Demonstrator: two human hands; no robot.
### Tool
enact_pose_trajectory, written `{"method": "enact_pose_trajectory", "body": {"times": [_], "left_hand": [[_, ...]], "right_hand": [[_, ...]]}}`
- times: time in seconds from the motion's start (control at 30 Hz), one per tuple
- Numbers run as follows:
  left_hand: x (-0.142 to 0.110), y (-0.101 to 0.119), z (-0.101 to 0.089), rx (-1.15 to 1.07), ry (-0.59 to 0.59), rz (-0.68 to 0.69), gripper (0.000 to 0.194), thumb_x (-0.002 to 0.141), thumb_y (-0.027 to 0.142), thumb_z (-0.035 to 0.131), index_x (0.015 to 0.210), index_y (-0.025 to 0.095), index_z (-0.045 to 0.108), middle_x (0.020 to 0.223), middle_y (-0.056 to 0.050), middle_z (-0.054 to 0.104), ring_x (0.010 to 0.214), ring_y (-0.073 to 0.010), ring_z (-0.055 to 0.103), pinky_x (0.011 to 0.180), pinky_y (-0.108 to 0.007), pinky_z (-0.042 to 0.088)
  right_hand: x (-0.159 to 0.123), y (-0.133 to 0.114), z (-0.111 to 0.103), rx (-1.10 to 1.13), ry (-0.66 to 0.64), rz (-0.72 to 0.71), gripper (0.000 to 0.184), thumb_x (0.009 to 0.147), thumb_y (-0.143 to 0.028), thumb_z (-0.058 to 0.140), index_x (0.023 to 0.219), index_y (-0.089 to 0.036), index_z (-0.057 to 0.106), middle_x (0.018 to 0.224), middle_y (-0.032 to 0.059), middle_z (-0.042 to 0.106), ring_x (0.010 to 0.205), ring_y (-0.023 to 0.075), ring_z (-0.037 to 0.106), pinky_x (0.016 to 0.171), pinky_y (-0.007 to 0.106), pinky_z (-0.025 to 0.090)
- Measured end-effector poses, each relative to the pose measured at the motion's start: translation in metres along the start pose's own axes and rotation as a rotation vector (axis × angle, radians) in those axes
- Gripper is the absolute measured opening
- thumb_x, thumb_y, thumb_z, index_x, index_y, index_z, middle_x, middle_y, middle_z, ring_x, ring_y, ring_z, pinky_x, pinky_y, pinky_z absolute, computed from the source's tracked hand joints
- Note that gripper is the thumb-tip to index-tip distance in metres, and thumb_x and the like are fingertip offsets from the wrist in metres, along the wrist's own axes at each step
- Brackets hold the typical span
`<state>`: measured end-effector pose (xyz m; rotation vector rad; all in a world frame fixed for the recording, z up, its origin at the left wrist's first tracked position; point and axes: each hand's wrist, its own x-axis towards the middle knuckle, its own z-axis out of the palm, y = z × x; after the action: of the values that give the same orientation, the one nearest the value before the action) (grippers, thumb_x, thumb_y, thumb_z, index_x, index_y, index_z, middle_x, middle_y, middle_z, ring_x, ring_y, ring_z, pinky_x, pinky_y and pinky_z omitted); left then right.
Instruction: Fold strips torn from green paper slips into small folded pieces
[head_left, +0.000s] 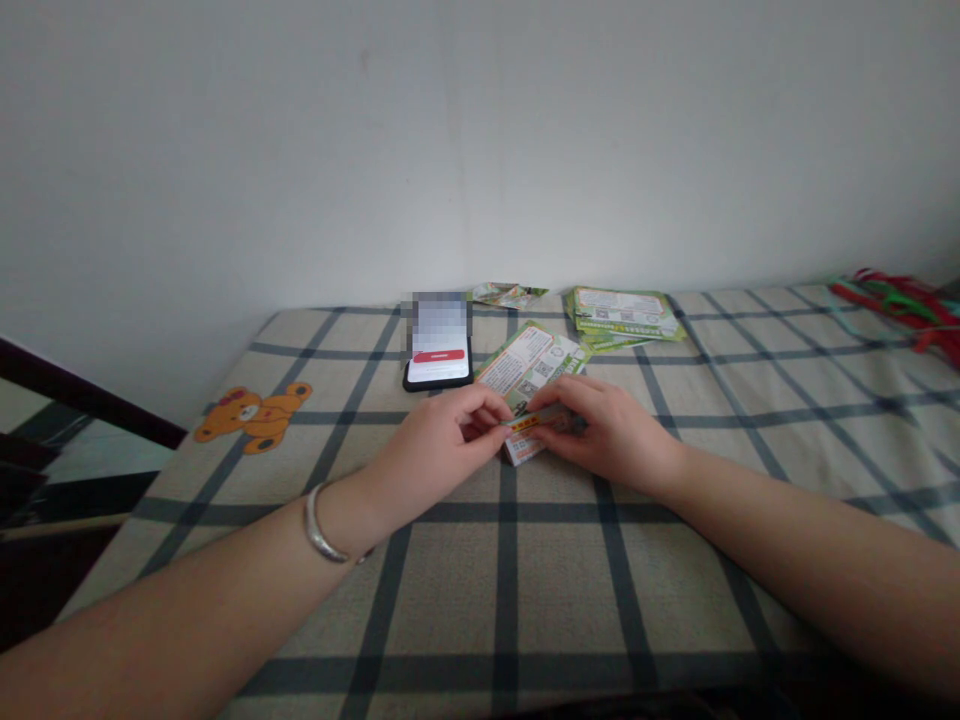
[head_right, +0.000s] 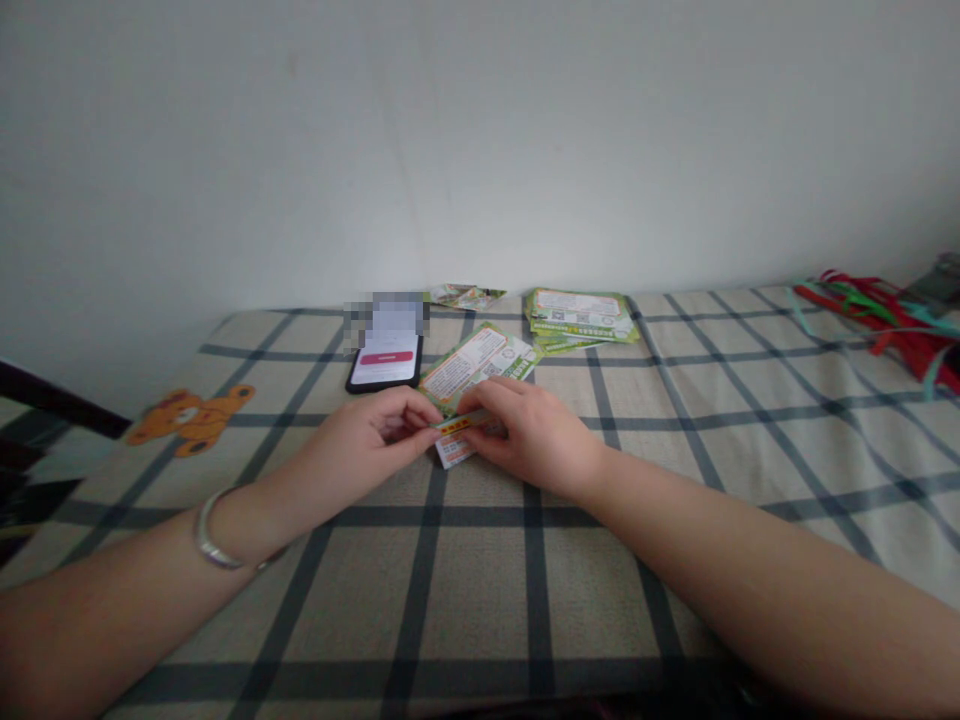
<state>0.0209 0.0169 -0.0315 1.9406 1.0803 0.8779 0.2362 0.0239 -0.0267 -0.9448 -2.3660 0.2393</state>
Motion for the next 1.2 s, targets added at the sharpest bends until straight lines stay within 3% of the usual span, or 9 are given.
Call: {"method": "enact_pose_trajectory", "body": {"times": [0.33,0.5,0.57,0.7,0.8,1.0,1.2], "left_hand": [[-0.0005,-0.0040,-0.0012,-0.010,0.015,0.023,0.005,0.083,0.019,0.059,0.087,0.017,0.062,0.086,-0.001,0.069,0.074,-0.0128,0.067,0.067,-0.026,0.057],[-0.0001,-0.0041,-0.0019,0.024,0.022,0.049,0.006,0.083,0.020,0.058,0.088,0.018,0.062,0.086,-0.001,0.068,0.074,-0.0127,0.067,0.066,-0.025,0.057],[0.0000,-0.0040,-0.0019,0.035,0.023,0.060,0.006,0.084,0.020,0.058,0.087,0.018,0.062,0.086,-0.001,0.068,0.073,-0.0124,0.066,0.066,-0.025,0.057],[-0.0001,-0.0031,-0.0019,0.019,0.016,0.057,0.004,0.084,0.018,0.057,0.086,0.017,0.060,0.086,-0.001,0.068,0.074,-0.0121,0.066,0.066,-0.024,0.056],[0.0000,-0.0017,-0.0022,0.038,0.028,0.064,0.004,0.083,0.018,0.057,0.085,0.017,0.060,0.086,-0.001,0.067,0.075,-0.0123,0.066,0.065,-0.024,0.056],[0.0009,-0.0010,-0.0029,0.101,0.042,0.094,0.004,0.084,0.018,0.057,0.085,0.017,0.060,0.084,0.000,0.066,0.072,-0.0114,0.064,0.064,-0.023,0.055],[0.0010,-0.0041,-0.0015,-0.029,0.036,0.051,0.010,0.083,0.021,0.059,0.092,0.018,0.058,0.087,-0.002,0.068,0.076,-0.0139,0.068,0.068,-0.028,0.058]], "right_hand": [[-0.0035,0.0054,0.0005,-0.072,0.085,0.070,0.019,0.082,-0.029,0.063,0.097,-0.019,0.058,0.085,0.0045,0.061,0.074,0.0159,0.056,0.064,0.028,0.045],[-0.0004,0.0064,-0.0028,-0.085,0.119,-0.010,0.028,0.082,-0.028,0.066,0.107,-0.019,0.059,0.117,0.0124,0.059,0.108,0.0249,0.055,0.091,0.040,0.046],[0.0007,0.0074,-0.0032,-0.085,0.095,-0.017,0.033,0.082,-0.028,0.065,0.114,-0.020,0.058,0.119,0.0119,0.060,0.111,0.0263,0.054,0.095,0.043,0.043],[0.0014,0.0083,-0.0031,-0.085,0.010,0.018,0.017,0.085,-0.030,0.063,0.097,-0.019,0.064,0.094,0.0075,0.066,0.092,0.0224,0.058,0.081,0.037,0.046],[0.0013,0.0068,-0.0033,-0.075,-0.023,0.045,0.009,0.086,-0.027,0.060,0.086,-0.018,0.063,0.087,0.0055,0.063,0.081,0.0182,0.056,0.071,0.031,0.043],[0.0004,0.0042,-0.0020,0.062,-0.016,0.106,0.006,0.086,-0.020,0.060,0.081,-0.017,0.061,0.080,0.0015,0.059,0.071,0.0121,0.052,0.062,0.023,0.038],[0.0015,0.0024,-0.0009,0.121,0.035,0.164,0.009,0.085,-0.021,0.062,0.076,-0.018,0.061,0.071,-0.0003,0.056,0.064,0.0109,0.048,0.057,0.023,0.036]]}}
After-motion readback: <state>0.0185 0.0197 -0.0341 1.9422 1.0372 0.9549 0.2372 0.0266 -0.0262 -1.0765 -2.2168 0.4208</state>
